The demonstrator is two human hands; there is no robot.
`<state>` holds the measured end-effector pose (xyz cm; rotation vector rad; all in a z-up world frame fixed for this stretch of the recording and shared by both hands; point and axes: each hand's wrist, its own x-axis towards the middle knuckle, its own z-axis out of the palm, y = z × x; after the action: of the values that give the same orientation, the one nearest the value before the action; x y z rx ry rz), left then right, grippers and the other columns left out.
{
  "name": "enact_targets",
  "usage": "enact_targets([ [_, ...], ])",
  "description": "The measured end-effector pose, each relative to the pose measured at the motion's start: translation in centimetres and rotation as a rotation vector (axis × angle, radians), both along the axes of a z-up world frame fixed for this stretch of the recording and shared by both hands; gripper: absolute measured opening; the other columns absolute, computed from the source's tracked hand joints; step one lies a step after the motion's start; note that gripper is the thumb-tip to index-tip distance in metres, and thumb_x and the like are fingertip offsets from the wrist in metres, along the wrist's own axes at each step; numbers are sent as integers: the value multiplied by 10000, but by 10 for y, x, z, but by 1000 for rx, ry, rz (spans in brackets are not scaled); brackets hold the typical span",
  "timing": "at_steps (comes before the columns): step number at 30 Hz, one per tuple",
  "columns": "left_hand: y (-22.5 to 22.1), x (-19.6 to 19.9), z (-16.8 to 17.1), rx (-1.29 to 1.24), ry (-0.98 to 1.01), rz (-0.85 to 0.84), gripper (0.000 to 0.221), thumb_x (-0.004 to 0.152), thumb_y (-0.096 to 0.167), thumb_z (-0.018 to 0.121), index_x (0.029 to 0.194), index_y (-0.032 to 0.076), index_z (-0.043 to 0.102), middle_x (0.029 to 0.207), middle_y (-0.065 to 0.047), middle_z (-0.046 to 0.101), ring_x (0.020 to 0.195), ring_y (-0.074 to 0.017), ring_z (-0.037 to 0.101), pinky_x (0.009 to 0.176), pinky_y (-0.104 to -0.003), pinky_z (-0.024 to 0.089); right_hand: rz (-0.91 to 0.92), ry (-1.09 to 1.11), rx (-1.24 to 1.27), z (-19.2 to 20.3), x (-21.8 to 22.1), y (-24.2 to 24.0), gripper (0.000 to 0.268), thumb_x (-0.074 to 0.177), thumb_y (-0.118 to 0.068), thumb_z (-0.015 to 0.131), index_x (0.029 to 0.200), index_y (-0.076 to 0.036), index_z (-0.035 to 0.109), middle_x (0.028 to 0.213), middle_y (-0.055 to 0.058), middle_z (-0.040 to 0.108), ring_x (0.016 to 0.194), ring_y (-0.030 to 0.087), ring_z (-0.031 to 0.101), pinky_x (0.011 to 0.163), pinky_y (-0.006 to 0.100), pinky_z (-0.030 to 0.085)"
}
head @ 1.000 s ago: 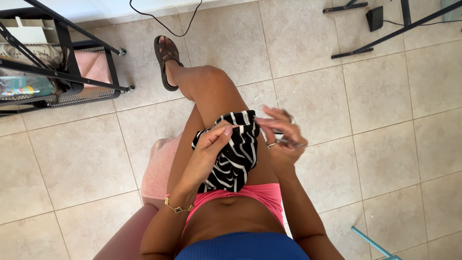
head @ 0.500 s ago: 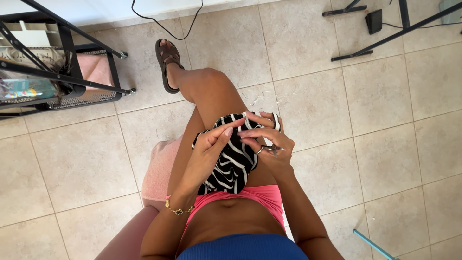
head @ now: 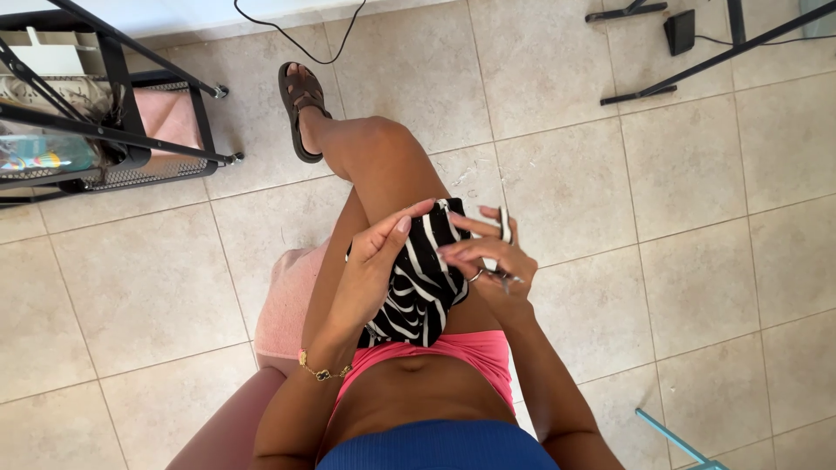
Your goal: Using small scissors to trim loose threads and finish the edges of a striped garment.
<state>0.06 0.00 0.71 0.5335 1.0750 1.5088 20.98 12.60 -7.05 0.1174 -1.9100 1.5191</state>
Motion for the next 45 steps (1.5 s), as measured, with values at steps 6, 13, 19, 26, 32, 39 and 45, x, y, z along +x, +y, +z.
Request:
enact_targets([
  [6,0,-1,-3,-28,-16,2,426,1170,182,459,1505,12,660,1111,-243,829,1058,-196,757,973,-426,653,-684,10,181,24,-33,-40,216,812,16,939,857,-52,739,861,81,850,1112,403,817,1247,505,400],
  [13,1,-1,-1,-41,164,-10,428,1168,168,448,1510,46,675,1121,-257,837,1124,-210,730,1058,-450,605,-751,-73,285,51,-32,-42,215,867,-38,910,844,-99,705,855,17,849,1033,354,846,1172,530,466],
  [19,0,0,1,-19,92,-24,423,1170,173,452,1494,33,684,1047,-268,842,1018,-217,772,915,-424,671,-1232,-262,473,36,21,-1,266,913,56,937,998,11,689,971,168,836,1021,383,826,1101,539,551],
  [26,-6,7,-18,-15,46,-62,415,1165,180,462,1467,28,704,1039,-259,843,1002,-218,786,909,-421,670,-773,-402,-473,28,12,-4,566,1054,-256,709,1517,-22,483,1478,249,661,1388,352,632,1146,468,513],
  [32,-1,2,8,31,100,-91,406,1168,203,466,1439,31,715,1078,-222,840,1037,-206,754,952,-432,648,-419,-341,-694,15,-8,-13,706,918,-279,824,1504,13,557,1177,163,781,1108,211,744,1022,346,568],
  [39,1,-8,10,17,230,-202,213,1059,144,725,1244,59,791,976,-83,836,926,-92,645,900,-357,630,-569,-282,-572,59,-30,-5,483,931,-47,869,1341,25,624,986,80,718,888,97,678,856,255,583],
  [45,7,-10,15,17,80,-211,101,996,121,809,996,71,721,786,25,709,782,-47,604,724,-223,554,-616,-321,-545,71,-38,-2,443,934,-36,872,1313,-10,644,991,58,739,845,55,674,798,214,579],
])
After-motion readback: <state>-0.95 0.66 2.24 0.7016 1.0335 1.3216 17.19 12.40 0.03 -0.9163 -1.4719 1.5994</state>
